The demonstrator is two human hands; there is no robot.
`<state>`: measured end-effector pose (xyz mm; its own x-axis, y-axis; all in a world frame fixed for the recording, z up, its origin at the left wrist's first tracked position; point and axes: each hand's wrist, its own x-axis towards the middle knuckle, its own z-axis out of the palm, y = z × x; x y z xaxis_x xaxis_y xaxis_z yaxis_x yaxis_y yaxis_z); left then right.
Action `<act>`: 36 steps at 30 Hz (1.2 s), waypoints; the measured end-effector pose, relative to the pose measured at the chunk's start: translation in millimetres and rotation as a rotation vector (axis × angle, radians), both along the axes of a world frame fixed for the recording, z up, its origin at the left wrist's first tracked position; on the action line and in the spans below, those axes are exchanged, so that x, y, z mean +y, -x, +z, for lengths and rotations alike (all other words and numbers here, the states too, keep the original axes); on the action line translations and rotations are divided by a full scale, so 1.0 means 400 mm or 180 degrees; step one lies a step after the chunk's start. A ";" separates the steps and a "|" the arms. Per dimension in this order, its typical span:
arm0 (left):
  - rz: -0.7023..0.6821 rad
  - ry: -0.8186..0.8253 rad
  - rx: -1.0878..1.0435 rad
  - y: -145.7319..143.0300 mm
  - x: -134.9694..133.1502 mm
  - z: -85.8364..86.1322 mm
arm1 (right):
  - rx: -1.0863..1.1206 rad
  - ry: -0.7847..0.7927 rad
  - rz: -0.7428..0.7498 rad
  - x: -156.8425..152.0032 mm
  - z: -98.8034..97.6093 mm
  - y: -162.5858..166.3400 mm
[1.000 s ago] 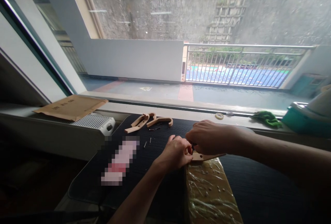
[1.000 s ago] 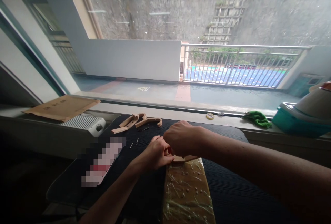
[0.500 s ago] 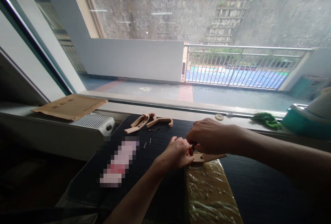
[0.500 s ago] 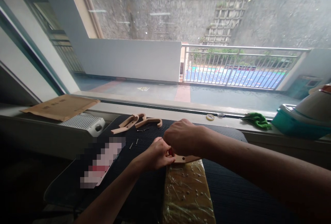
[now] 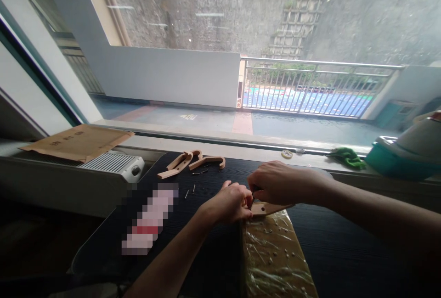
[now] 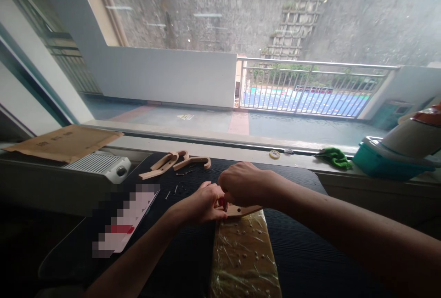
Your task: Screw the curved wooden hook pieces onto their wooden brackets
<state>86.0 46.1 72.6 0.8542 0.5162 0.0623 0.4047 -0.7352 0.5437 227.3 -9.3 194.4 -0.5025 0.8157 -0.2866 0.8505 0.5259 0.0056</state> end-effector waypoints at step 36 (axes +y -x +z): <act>0.2877 -0.0983 0.0669 0.428 0.036 -0.094 | 0.0121 -0.0247 -0.0349 0.006 -0.061 -0.014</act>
